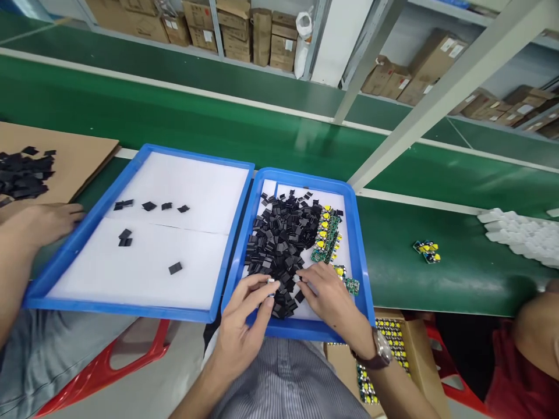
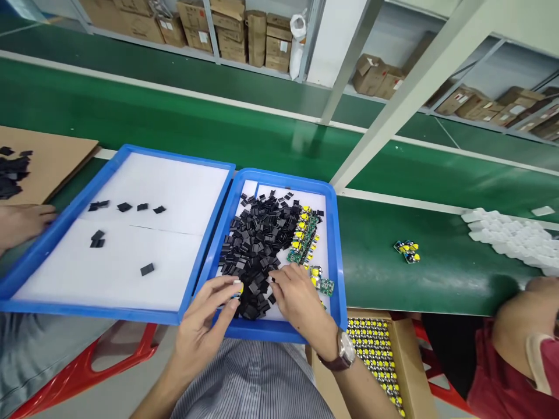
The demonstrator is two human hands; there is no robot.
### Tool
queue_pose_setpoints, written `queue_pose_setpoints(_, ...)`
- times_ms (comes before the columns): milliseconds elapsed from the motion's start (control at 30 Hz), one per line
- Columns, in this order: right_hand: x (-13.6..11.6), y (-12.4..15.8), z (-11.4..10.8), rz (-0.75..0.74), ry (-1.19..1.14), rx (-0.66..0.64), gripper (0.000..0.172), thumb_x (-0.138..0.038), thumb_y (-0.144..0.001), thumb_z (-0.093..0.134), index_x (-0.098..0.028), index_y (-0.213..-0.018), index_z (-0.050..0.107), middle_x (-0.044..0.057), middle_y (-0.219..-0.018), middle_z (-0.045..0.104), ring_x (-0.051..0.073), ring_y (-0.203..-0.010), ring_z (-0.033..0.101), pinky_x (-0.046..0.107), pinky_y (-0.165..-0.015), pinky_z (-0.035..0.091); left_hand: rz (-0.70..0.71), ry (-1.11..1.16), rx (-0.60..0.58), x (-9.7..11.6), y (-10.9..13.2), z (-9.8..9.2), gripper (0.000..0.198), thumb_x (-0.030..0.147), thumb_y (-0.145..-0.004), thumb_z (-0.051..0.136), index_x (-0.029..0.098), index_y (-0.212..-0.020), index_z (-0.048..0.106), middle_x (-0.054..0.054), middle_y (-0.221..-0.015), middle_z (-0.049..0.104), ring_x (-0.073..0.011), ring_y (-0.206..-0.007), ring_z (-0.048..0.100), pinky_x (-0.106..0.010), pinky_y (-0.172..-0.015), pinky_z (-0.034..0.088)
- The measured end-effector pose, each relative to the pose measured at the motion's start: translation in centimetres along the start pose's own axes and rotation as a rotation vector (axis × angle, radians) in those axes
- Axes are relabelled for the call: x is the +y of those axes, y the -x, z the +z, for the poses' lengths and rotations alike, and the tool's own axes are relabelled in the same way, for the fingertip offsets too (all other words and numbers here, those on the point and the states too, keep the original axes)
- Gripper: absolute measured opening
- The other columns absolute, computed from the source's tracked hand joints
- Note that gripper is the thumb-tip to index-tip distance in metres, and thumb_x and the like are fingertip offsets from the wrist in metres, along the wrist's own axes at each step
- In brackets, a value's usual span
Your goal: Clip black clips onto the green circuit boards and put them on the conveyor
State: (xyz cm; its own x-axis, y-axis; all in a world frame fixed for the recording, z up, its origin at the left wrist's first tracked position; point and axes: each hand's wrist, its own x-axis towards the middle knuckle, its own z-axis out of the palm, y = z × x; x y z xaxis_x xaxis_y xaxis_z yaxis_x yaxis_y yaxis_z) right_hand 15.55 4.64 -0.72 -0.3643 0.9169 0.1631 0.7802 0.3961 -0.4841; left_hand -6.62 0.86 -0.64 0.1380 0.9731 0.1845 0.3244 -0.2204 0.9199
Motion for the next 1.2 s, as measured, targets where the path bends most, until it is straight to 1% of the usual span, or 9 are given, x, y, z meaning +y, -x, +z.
queue_pose_setpoints(167, -1.5, 1.0, -0.9, 0.167, -0.573, 0.087, 0.021, -0.018, -0.092, 0.067, -0.025, -0.112, 0.069, 0.001, -0.084, 0.065, 0.019, -0.079, 0.064, 0.035, -0.077, 0.055, 0.028, -0.09, -0.063, 0.4, -0.7, 0.9, 0.034, 0.017, -0.099, 0.058, 0.031, -0.129, 0.065, -0.009, -0.14, 0.052, -0.0225, -0.122, 0.061, -0.042, -0.105, 0.054)
queue_pose_setpoints(267, -2.3, 1.7, -1.0, 0.241, -0.735, 0.077, 0.018, -0.023, -0.092, 0.069, -0.026, -0.11, 0.07, 0.001, -0.086, 0.066, 0.018, -0.08, 0.064, 0.034, -0.079, 0.057, 0.078, -0.115, -0.073, 0.6, -1.0, 1.7, 0.034, 0.019, -0.096, 0.064, 0.03, -0.129, 0.064, -0.01, -0.139, 0.052, -0.0225, -0.118, 0.062, -0.041, -0.1, 0.057)
queue_pose_setpoints(367, -2.6, 2.1, -0.9, 0.327, -0.926, 0.061, 0.017, -0.03, -0.09, 0.074, -0.025, -0.106, 0.071, 0.002, -0.09, 0.07, 0.018, -0.082, 0.066, 0.033, -0.077, 0.059, 0.157, -0.122, -0.056, 0.7, -1.2, 1.9, 0.031, 0.014, -0.098, 0.06, 0.029, -0.125, 0.066, -0.01, -0.136, 0.054, -0.0207, -0.11, 0.064, -0.038, -0.093, 0.059)
queue_pose_setpoints(467, -2.7, 2.4, -0.9, 0.385, -1.07, 0.036, 0.019, -0.036, -0.088, 0.077, -0.024, -0.103, 0.073, 0.003, -0.091, 0.073, 0.018, -0.083, 0.069, 0.033, -0.078, 0.06, 0.154, -0.105, -0.073, 1.1, -1.4, 1.8, 0.025, 0.013, -0.1, 0.057, 0.026, -0.117, 0.07, -0.01, -0.133, 0.057, -0.0206, -0.109, 0.065, -0.037, -0.093, 0.057)
queue_pose_setpoints(567, -2.7, 2.7, -1.0, 0.357, -1.077, 0.015, 0.017, -0.035, -0.094, 0.071, -0.025, -0.107, 0.075, 0.004, -0.096, 0.074, 0.019, -0.087, 0.07, 0.034, -0.081, 0.059, 0.073, -0.059, -0.103, 1.8, -1.7, 1.9, 0.017, 0.015, -0.101, 0.055, 0.022, -0.103, 0.07, -0.01, -0.123, 0.062, -0.022, -0.115, 0.063, -0.037, -0.096, 0.055)
queue_pose_setpoints(700, -2.5, 3.0, -0.9, 0.275, -0.984, 0.099, 0.014, -0.028, -0.094, 0.07, -0.026, -0.107, 0.076, 0.004, -0.093, 0.071, 0.019, -0.087, 0.067, 0.034, -0.081, 0.057, -0.01, -0.007, -0.114, 2.5, -1.9, 2.5, 0.018, 0.019, -0.101, 0.055, 0.02, -0.09, 0.069, -0.008, -0.11, 0.066, -0.0218, -0.111, 0.064, -0.035, -0.092, 0.054)
queue_pose_setpoints(967, -1.8, 3.6, -0.6, 0.323, -0.967, 0.151, 0.009, -0.028, -0.094, 0.07, -0.025, -0.099, 0.075, 0.004, -0.091, 0.072, 0.019, -0.084, 0.067, 0.034, -0.078, 0.057, -0.056, 0.04, -0.176, 2.6, -2.1, 3.5, 0.018, 0.021, -0.102, 0.054, 0.021, -0.092, 0.069, -0.007, -0.111, 0.066, -0.0207, -0.107, 0.064, -0.034, -0.09, 0.053)
queue_pose_setpoints(1067, -1.0, 4.5, -0.8, 0.366, -0.893, 0.237, 0.006, -0.029, -0.092, 0.071, -0.025, -0.094, 0.075, 0.004, -0.09, 0.073, 0.02, -0.085, 0.068, 0.034, -0.078, 0.059, 0.004, -0.05, -0.207, 2.8, -1.9, 4.1, 0.017, 0.02, -0.102, 0.053, 0.022, -0.102, 0.07, -0.008, -0.116, 0.064, -0.0214, -0.109, 0.063, -0.037, -0.093, 0.054)
queue_pose_setpoints(1200, 0.6, 6.6, -1.4, 0.439, -0.746, 0.398, 0.008, -0.031, -0.088, 0.076, -0.027, -0.095, 0.077, 0.006, -0.096, 0.075, 0.024, -0.091, 0.071, 0.037, -0.085, 0.061, 0.196, -0.349, -0.323, 2.8, -1.0, 6.0, 0.025, 0.021, -0.1, 0.055, 0.026, -0.12, 0.069, -0.009, -0.121, 0.065, -0.0253, -0.107, 0.059, -0.04, -0.092, 0.056)
